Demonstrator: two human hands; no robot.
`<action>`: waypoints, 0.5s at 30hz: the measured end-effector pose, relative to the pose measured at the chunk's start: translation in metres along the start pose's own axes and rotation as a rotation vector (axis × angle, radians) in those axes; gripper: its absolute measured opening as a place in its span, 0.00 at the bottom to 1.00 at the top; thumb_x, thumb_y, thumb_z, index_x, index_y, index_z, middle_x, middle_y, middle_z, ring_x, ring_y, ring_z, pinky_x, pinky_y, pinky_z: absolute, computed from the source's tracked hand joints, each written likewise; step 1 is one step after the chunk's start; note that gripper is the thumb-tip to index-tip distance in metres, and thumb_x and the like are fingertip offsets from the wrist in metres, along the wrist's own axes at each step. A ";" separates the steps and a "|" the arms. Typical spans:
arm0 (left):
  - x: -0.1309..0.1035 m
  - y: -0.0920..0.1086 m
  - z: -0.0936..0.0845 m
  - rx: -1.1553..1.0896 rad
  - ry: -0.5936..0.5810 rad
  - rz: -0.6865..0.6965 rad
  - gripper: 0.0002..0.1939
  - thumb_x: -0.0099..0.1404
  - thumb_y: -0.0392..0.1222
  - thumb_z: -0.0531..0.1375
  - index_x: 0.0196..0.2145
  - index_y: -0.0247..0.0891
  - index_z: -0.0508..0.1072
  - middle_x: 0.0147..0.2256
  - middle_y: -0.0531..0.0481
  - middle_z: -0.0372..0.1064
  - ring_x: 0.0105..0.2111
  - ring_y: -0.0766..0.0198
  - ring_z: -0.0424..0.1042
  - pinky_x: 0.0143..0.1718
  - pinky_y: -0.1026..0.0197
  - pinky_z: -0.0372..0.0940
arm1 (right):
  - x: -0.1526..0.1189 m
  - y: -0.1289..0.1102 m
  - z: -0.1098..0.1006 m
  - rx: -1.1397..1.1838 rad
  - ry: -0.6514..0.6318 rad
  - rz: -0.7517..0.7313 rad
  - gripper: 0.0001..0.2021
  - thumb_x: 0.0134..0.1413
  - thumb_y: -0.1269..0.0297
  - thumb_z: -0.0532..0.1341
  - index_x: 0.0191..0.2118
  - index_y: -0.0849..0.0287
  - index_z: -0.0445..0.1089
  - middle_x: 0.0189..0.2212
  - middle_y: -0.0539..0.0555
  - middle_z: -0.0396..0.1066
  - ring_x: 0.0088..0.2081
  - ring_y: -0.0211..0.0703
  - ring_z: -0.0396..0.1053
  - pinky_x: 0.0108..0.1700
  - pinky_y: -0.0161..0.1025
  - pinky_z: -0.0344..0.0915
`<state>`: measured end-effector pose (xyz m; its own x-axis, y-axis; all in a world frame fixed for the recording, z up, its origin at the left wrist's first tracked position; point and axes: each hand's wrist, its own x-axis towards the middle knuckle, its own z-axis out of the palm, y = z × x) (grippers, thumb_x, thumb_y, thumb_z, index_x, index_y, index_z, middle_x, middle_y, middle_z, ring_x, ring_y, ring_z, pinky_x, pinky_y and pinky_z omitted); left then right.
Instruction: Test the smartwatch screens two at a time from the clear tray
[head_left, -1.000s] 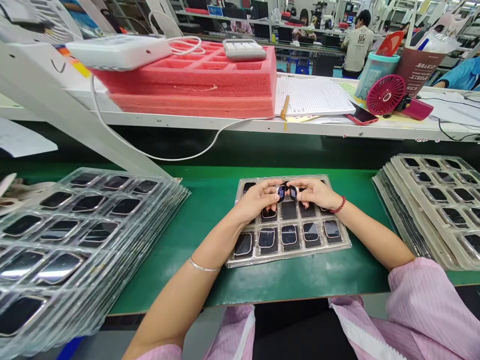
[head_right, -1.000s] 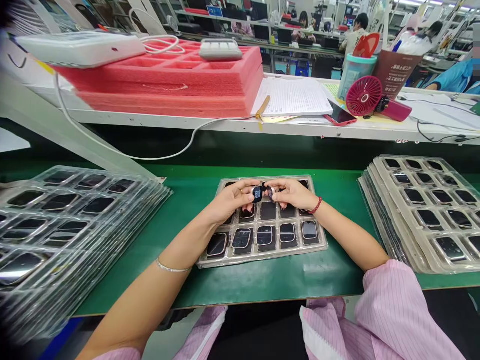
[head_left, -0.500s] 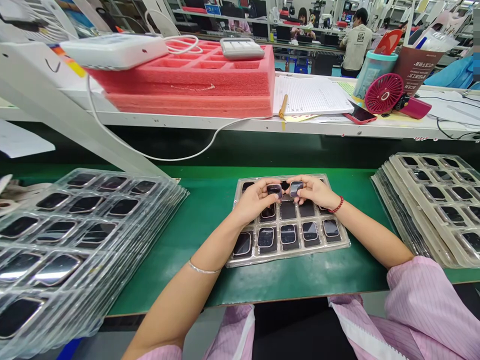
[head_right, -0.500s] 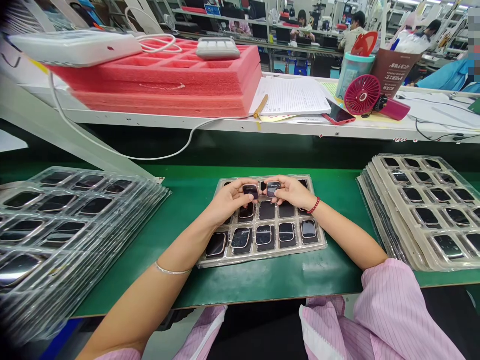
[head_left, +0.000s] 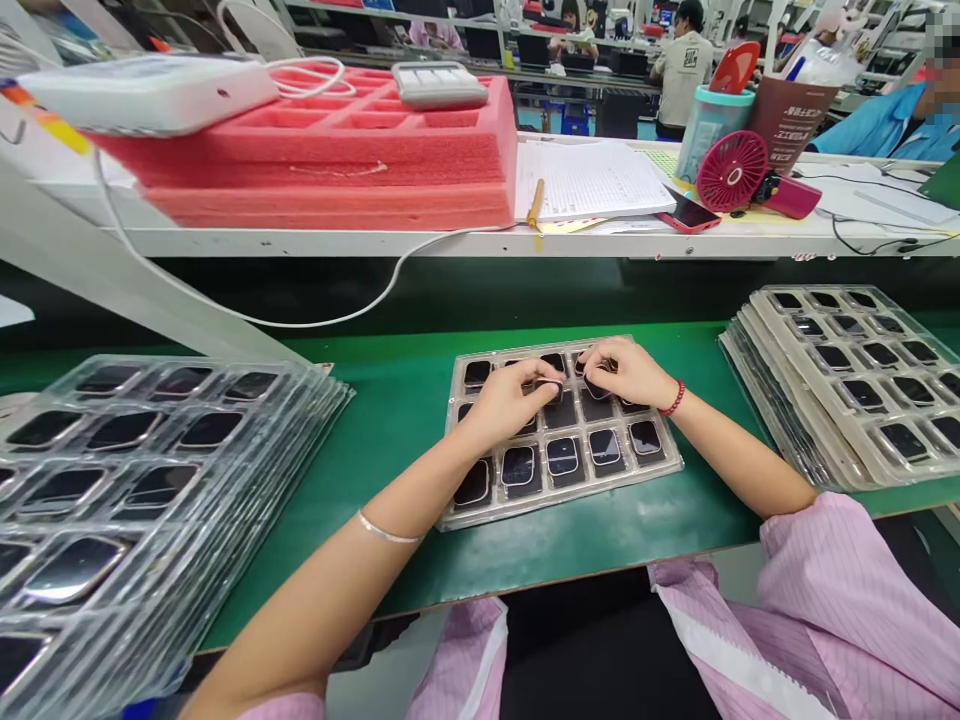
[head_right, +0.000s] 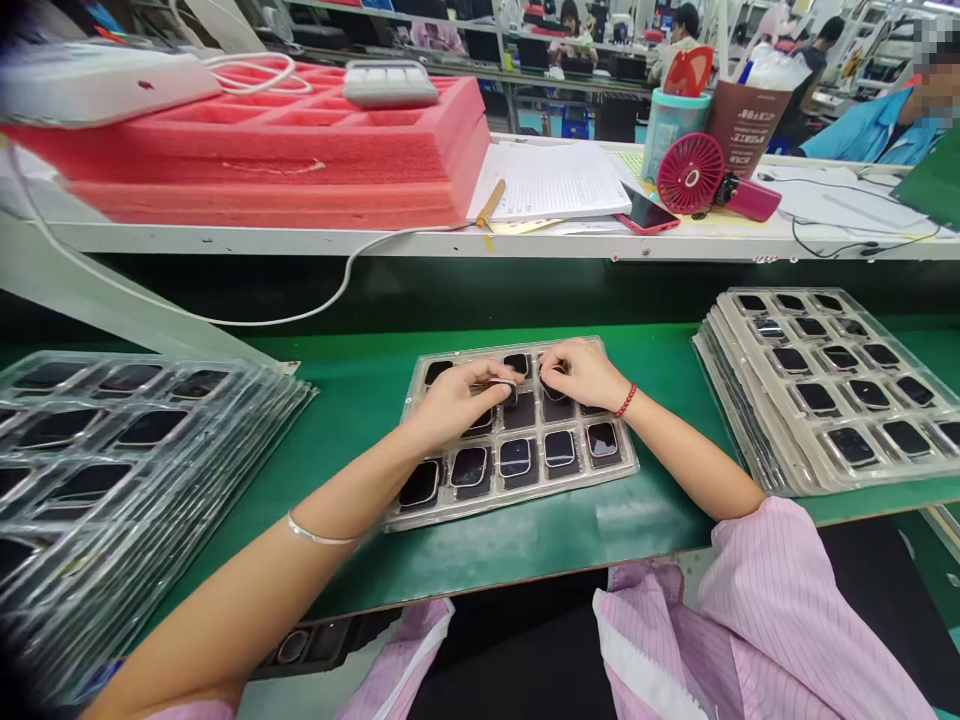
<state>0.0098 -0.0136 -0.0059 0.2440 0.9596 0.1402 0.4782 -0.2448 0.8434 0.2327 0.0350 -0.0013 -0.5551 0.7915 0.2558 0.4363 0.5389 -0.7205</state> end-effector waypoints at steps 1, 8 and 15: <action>0.001 0.001 0.004 0.133 -0.007 0.037 0.07 0.61 0.43 0.61 0.35 0.39 0.75 0.50 0.40 0.75 0.55 0.46 0.70 0.60 0.42 0.59 | -0.005 0.000 -0.002 -0.134 0.005 -0.031 0.03 0.53 0.68 0.63 0.30 0.60 0.73 0.43 0.59 0.77 0.51 0.54 0.72 0.58 0.56 0.63; -0.017 0.005 -0.010 0.564 0.062 0.073 0.19 0.65 0.50 0.57 0.49 0.37 0.73 0.64 0.35 0.61 0.67 0.43 0.54 0.65 0.38 0.50 | -0.038 -0.012 0.003 -0.507 -0.015 -0.214 0.17 0.66 0.64 0.56 0.56 0.60 0.74 0.62 0.62 0.64 0.66 0.60 0.53 0.65 0.61 0.54; -0.101 -0.004 -0.056 0.620 0.133 0.038 0.17 0.68 0.53 0.52 0.39 0.43 0.76 0.59 0.40 0.68 0.64 0.42 0.59 0.62 0.36 0.53 | -0.041 -0.033 0.014 -0.533 -0.185 -0.271 0.19 0.66 0.54 0.59 0.54 0.59 0.75 0.64 0.63 0.62 0.66 0.65 0.54 0.65 0.67 0.48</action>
<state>-0.0644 -0.1015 0.0056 0.1824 0.9478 0.2615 0.8808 -0.2757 0.3850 0.2310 -0.0197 0.0028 -0.7880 0.5695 0.2339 0.5300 0.8209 -0.2128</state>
